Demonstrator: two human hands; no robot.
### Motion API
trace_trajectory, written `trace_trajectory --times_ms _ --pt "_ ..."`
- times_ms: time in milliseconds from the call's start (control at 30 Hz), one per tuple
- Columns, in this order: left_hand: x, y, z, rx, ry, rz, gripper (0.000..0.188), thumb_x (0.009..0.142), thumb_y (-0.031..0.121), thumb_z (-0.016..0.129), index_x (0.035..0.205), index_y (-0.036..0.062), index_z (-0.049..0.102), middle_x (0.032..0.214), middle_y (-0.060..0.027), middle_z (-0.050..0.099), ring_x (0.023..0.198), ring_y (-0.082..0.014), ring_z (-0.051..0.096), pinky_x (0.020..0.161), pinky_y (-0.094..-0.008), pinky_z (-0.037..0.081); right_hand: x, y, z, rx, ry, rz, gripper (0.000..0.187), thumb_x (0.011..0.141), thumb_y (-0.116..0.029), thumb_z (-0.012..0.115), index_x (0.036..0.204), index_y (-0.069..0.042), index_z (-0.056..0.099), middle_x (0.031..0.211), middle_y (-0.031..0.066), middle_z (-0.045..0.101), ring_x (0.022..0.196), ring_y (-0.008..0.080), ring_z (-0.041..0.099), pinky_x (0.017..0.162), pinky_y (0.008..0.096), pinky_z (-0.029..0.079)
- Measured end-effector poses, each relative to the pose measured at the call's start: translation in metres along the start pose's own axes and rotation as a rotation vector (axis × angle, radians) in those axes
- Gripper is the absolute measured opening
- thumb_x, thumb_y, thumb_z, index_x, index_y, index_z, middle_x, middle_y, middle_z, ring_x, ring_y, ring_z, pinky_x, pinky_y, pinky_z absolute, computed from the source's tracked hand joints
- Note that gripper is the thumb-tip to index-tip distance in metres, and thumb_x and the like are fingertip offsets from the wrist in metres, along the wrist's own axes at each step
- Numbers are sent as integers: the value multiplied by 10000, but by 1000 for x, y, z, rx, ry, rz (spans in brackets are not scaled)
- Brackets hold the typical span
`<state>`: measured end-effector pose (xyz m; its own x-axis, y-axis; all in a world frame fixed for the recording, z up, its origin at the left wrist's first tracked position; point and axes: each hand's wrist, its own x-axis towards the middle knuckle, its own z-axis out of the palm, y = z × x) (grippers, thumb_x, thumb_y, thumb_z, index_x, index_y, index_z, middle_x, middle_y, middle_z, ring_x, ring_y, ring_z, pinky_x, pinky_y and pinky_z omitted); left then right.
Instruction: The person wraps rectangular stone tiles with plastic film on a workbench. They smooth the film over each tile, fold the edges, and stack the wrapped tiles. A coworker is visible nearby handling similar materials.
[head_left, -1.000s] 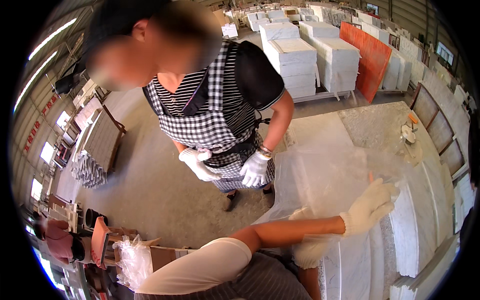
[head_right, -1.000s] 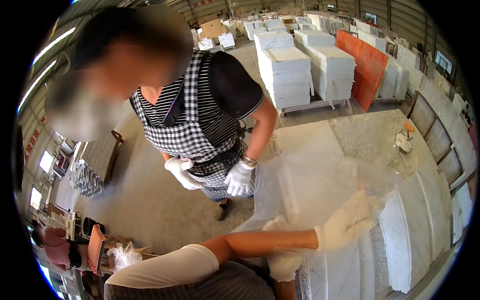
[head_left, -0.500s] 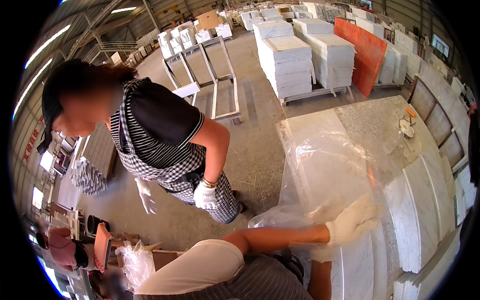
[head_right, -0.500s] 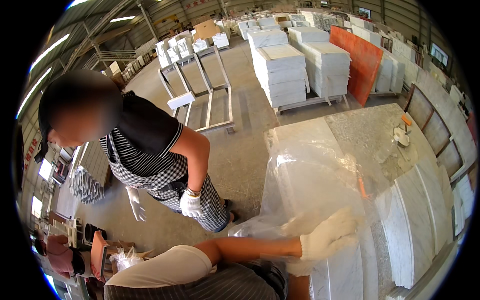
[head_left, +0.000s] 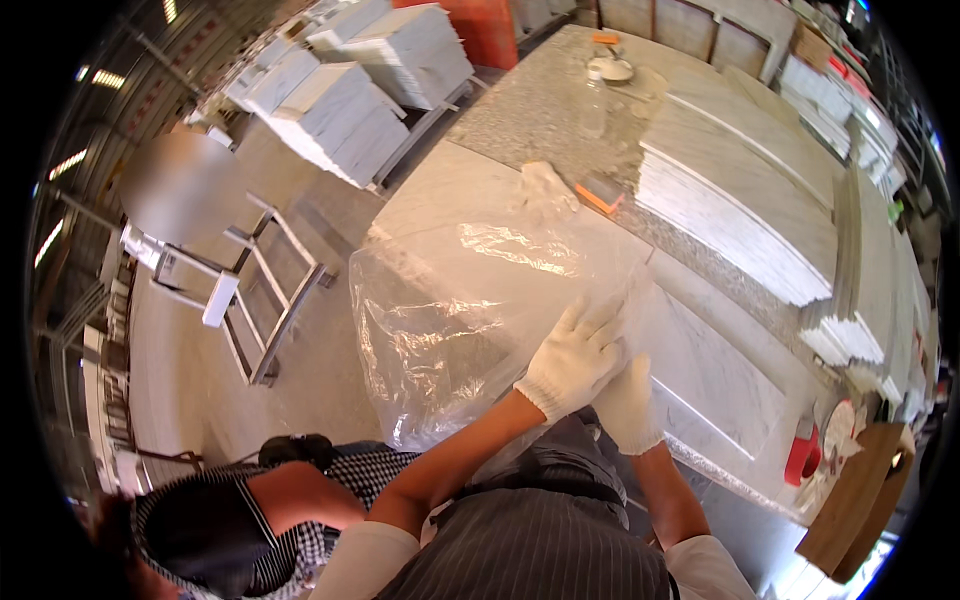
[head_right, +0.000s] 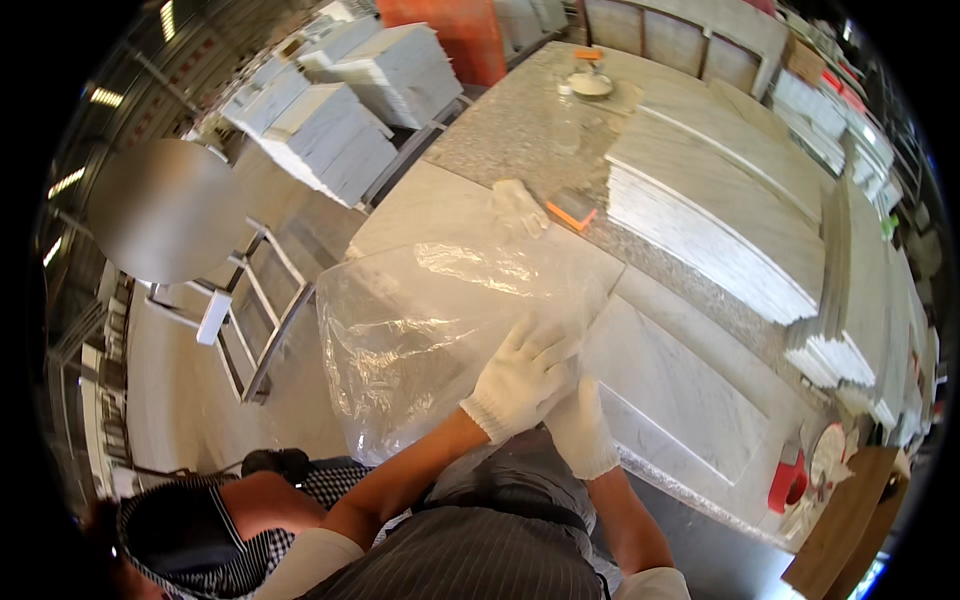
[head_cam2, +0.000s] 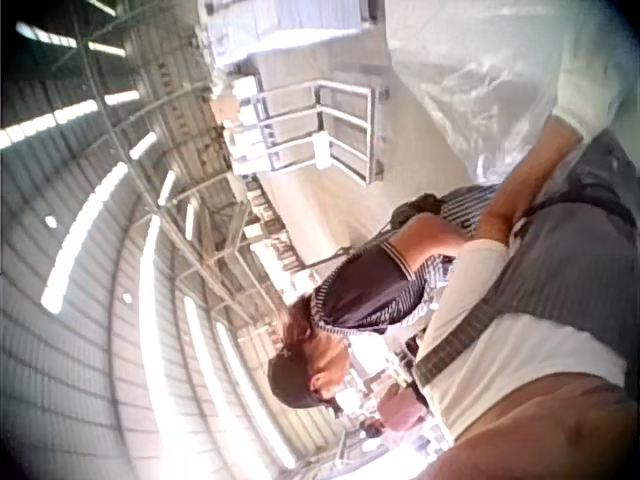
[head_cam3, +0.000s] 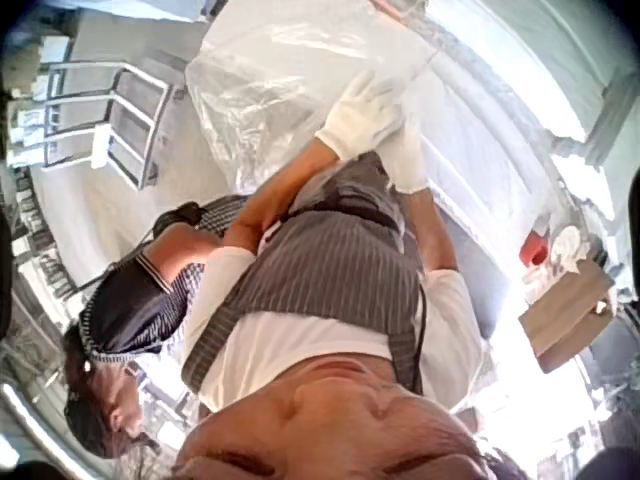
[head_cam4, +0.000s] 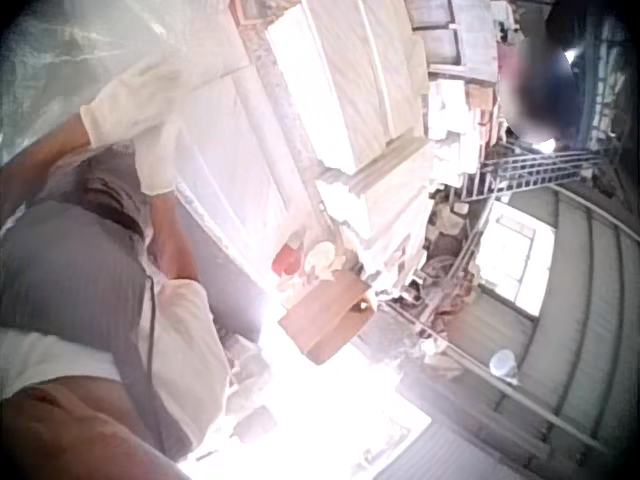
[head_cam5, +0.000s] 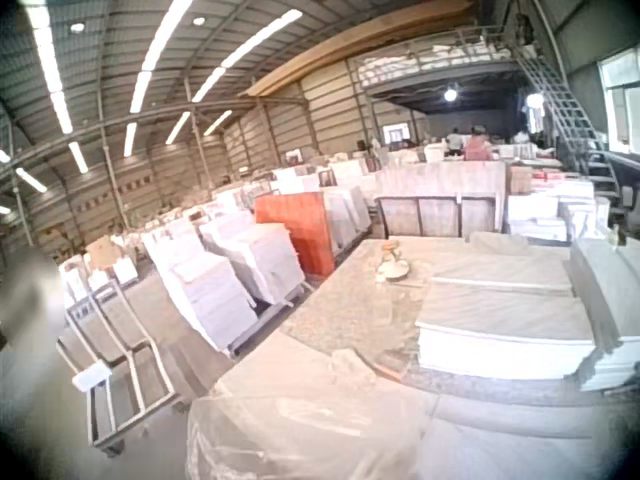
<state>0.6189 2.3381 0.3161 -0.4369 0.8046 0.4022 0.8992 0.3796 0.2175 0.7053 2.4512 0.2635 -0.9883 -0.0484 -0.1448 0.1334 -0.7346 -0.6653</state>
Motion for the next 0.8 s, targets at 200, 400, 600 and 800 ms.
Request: trace_trajectory --times_ms 200,400,600,800 --pt "-1 33 26 -73 -157 196 252 793 240 621 966 63 669 1222 -95 590 1263 -284 476 1113 -498 318 -19 -22 -7 240 433 -67 390 1012 -247 509 1332 -28 466 1231 111 558 1113 205 558 886 334 503" --pt "-2 66 47 -283 -265 317 263 816 245 632 1018 78 643 1200 -74 580 1208 -257 501 1084 -468 352 -57 -15 -73 188 602 -219 273 987 -214 570 1196 -39 578 1018 72 643 917 189 619 778 314 528" --pt "-16 94 85 -508 -360 325 191 874 240 637 993 90 622 1230 -89 584 1158 -281 531 1042 -467 372 -102 -10 -110 108 893 -363 213 960 -198 594 1103 -42 623 868 48 620 770 138 584 705 275 488" --pt "-10 99 75 -826 -478 274 225 854 166 681 1043 65 614 1191 -124 624 1076 -330 579 947 -450 435 -156 -18 -123 -232 1088 -300 496 979 -171 528 1455 -69 427 787 -3 586 618 50 479 566 201 411"
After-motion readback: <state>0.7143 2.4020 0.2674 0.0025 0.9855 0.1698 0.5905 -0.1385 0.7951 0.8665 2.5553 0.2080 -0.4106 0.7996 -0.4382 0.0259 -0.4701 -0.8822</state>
